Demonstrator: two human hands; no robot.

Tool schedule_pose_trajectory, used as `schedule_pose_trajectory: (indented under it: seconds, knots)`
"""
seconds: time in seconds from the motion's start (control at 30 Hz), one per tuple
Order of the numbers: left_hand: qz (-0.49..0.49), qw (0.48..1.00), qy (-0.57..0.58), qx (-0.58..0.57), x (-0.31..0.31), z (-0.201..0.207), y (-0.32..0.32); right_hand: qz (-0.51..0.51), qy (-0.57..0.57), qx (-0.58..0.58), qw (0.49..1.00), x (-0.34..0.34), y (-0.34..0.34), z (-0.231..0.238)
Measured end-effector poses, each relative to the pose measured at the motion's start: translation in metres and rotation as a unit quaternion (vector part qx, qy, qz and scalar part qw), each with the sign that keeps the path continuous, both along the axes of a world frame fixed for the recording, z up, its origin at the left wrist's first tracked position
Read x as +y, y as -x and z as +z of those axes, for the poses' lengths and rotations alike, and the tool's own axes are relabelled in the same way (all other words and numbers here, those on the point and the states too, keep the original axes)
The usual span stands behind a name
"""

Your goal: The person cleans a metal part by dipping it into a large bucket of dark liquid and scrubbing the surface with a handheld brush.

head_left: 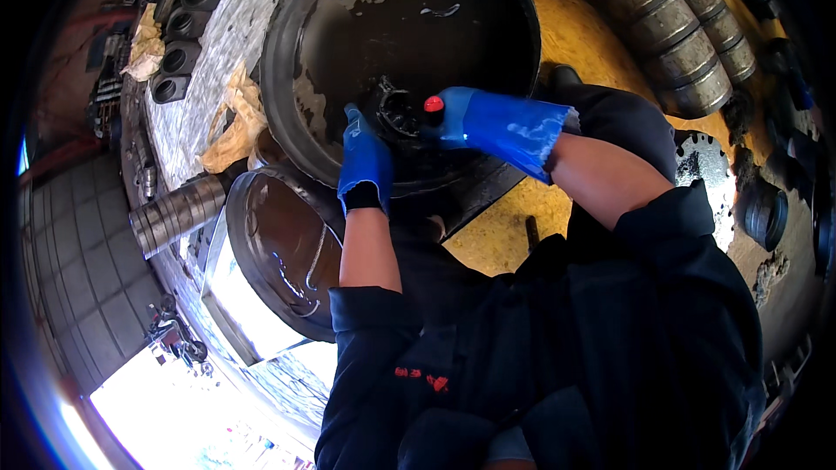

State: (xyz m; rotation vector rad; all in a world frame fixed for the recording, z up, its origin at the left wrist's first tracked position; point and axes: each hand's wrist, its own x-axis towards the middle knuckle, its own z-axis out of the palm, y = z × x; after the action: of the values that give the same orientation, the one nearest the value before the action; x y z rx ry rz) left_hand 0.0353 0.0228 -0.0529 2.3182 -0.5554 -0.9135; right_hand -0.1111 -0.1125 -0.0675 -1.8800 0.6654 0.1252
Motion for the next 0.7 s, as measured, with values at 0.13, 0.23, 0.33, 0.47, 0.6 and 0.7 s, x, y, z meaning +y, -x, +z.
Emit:
schedule_pose_trajectory:
  seconds: [0.13, 0.23, 0.33, 0.47, 0.6, 0.7]
  knots:
    - [-0.193, 0.926, -0.080, -0.314, 0.008, -0.007, -0.007, -0.092, 0.037, 0.070, 0.993, -0.009, 0.005, -0.020]
    - [-0.190, 0.933, -0.178, -0.248, -0.011, 0.013, 0.005, -0.196, 0.005, 0.147, 0.969, -0.027, 0.001, -0.042]
    - [-0.236, 0.913, -0.137, -0.304, 0.008, -0.006, -0.009, -0.243, -0.055, 0.074, 0.966, -0.031, -0.013, -0.054]
    - [-0.264, 0.894, -0.080, -0.354, 0.025, -0.018, -0.025, -0.330, -0.275, -0.095, 0.898, -0.018, -0.036, -0.001]
    - [-0.237, 0.925, -0.126, -0.269, 0.005, 0.003, -0.004, -0.330, -0.296, -0.014, 0.896, -0.019, -0.058, -0.013]
    - [-0.203, 0.945, -0.147, -0.210, 0.008, 0.014, -0.005, -0.215, -0.218, 0.011, 0.952, -0.005, -0.051, 0.004]
